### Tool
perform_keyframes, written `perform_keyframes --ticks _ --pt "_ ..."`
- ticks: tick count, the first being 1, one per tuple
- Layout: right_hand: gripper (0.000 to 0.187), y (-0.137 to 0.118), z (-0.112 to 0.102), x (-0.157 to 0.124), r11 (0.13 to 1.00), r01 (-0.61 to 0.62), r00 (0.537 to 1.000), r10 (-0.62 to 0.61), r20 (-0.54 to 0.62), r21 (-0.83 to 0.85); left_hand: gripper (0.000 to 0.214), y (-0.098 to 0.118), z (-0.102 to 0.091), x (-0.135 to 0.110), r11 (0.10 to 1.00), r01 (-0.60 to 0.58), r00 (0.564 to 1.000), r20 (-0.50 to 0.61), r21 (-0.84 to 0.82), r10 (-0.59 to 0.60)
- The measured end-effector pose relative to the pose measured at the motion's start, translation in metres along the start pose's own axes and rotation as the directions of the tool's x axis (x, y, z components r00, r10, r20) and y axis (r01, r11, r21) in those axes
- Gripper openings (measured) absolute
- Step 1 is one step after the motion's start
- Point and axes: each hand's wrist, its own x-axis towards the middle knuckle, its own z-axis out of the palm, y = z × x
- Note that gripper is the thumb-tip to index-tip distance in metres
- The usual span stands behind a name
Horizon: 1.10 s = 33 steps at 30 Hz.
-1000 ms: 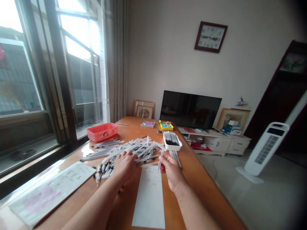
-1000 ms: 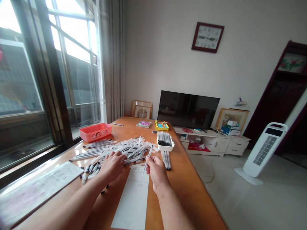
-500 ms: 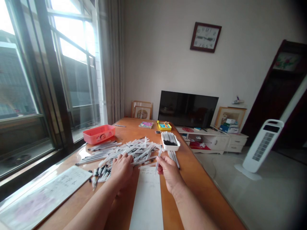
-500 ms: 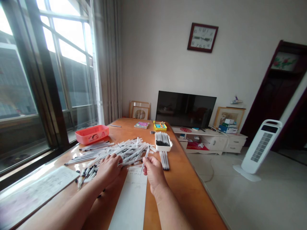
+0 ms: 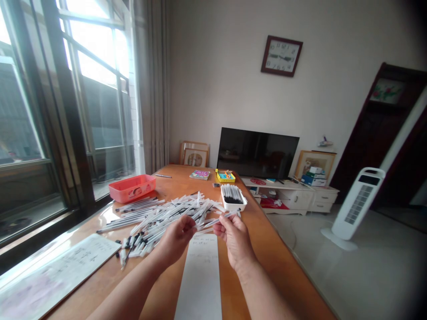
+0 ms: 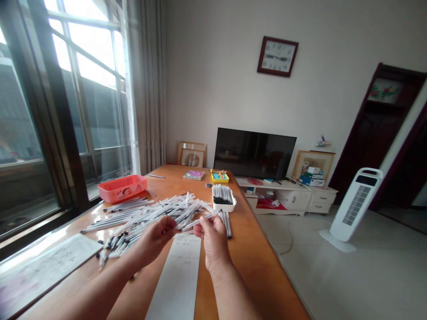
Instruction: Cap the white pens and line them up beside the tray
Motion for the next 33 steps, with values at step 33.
perform_keyframes --ticks 33 --pt "0.039 -0.003 0.007 -0.008 0.997 0.006 1.000 -0.005 0.014 -0.075 0.029 0.020 0.002 -0.006 0.941 0.083 0.993 0.106 -0.327 -0.051"
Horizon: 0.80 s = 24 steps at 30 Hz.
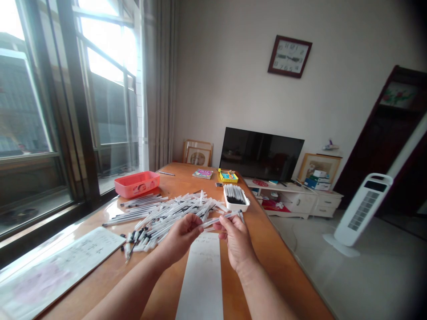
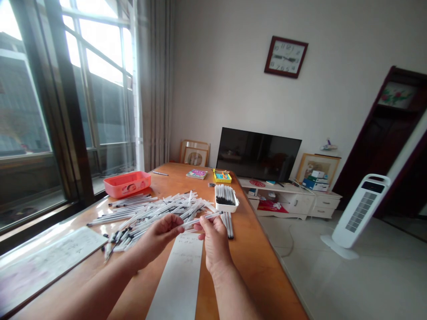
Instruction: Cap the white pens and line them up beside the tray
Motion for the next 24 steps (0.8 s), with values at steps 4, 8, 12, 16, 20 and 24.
perform_keyframes --ticks 4,8,12,16,20,24 --pt "0.036 0.002 -0.002 0.001 0.998 -0.016 1.000 0.014 0.022 0.056 0.035 0.004 -0.002 0.000 0.992 0.061 0.998 0.011 -0.110 -0.061" --pt "0.037 0.006 -0.004 0.002 0.999 0.011 0.999 -0.014 0.050 0.052 0.036 0.009 -0.004 -0.002 0.990 0.095 0.995 0.023 -0.109 -0.093" --pt "0.036 0.006 -0.003 0.002 0.999 0.016 0.997 -0.018 0.070 0.029 0.035 0.012 -0.003 -0.003 0.994 0.092 0.996 0.010 -0.060 -0.092" --pt "0.038 0.002 -0.001 -0.001 0.998 -0.006 0.996 0.001 0.088 0.063 0.034 0.013 -0.003 -0.005 0.998 0.057 0.998 -0.014 0.016 -0.056" --pt "0.039 -0.002 0.000 -0.002 0.995 -0.029 0.994 0.019 0.108 0.098 0.035 0.010 -0.004 -0.005 0.998 0.016 1.000 -0.010 0.067 -0.016" --pt "0.034 -0.001 -0.001 -0.001 0.992 -0.030 0.991 0.014 0.135 0.120 0.035 0.010 -0.005 -0.006 0.994 -0.013 1.000 -0.017 0.108 0.015"
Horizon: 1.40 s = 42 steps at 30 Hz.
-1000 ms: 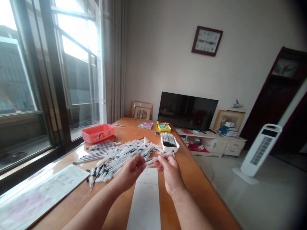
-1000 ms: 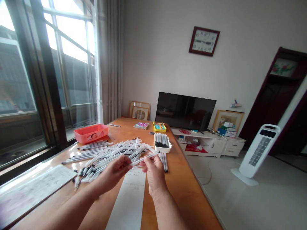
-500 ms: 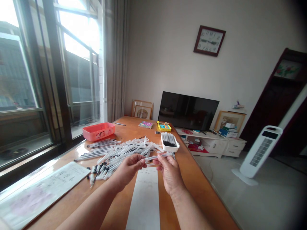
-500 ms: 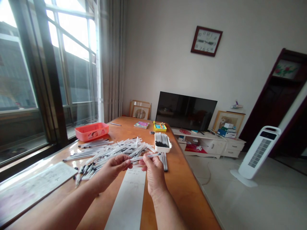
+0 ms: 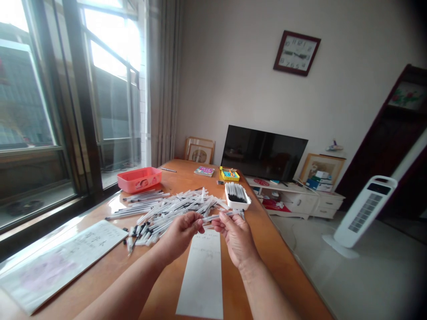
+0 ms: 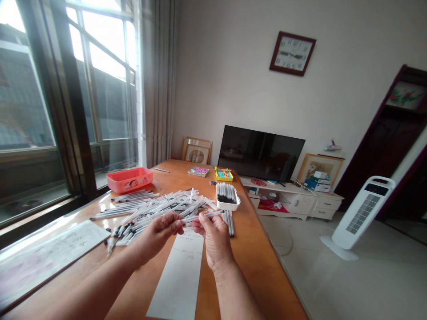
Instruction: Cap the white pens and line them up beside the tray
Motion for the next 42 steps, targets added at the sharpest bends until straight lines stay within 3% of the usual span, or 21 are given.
perform_keyframes --ticks 15,23,31,37,42 --pt "0.034 0.006 0.002 -0.002 0.999 0.036 0.999 -0.036 -0.002 -0.029 0.032 -0.002 0.002 0.000 1.000 -0.009 1.000 -0.019 0.012 0.009" --pt "0.038 0.005 -0.005 0.002 0.998 0.015 1.000 -0.016 -0.025 -0.057 0.040 0.004 -0.005 0.003 0.997 0.054 0.997 0.051 -0.062 -0.051" --pt "0.040 -0.001 -0.013 0.008 0.997 0.038 0.991 -0.046 -0.122 -0.064 0.047 -0.004 -0.024 0.008 0.975 0.172 0.976 -0.111 -0.138 -0.187" --pt "0.039 0.002 -0.007 0.004 1.000 -0.013 0.999 0.012 -0.032 -0.018 0.041 -0.010 -0.010 0.008 0.969 0.130 0.991 0.012 -0.211 -0.130" --pt "0.039 0.003 -0.006 0.003 0.999 -0.039 0.999 0.039 -0.004 -0.029 0.035 -0.020 -0.008 0.011 0.963 0.112 0.993 0.008 -0.243 -0.114"
